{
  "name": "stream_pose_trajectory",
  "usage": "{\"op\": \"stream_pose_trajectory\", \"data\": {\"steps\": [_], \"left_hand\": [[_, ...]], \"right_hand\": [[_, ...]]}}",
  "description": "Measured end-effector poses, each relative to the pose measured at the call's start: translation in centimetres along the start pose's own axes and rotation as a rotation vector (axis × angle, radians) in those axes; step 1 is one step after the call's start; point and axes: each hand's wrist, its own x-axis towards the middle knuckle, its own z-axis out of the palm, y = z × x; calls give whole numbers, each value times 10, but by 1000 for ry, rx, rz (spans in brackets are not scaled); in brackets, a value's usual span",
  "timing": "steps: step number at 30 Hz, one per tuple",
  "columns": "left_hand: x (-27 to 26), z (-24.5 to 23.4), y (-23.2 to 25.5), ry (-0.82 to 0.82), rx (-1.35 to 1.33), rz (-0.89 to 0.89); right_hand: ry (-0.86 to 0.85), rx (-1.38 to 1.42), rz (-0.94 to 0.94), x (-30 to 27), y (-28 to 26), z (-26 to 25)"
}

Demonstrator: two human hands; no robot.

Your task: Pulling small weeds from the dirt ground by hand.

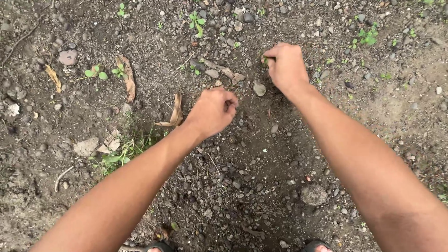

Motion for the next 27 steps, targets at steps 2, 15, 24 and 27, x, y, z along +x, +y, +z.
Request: {"op": "stream_pose_trajectory", "data": {"steps": [2,15,24,27], "left_hand": [[4,3,-2,-3,-4,-2],[3,3,7,17,-42,3],[-12,-3,20,-55,-50,-79],[-18,-3,16,-54,5,-49]], "right_hand": [[-9,44,35,-4,0,-4],[-165,392,347,-38,17,-52],[-95,62,243,-36,-8,-36],[-128,32,220,-27,-18,-30]]}}
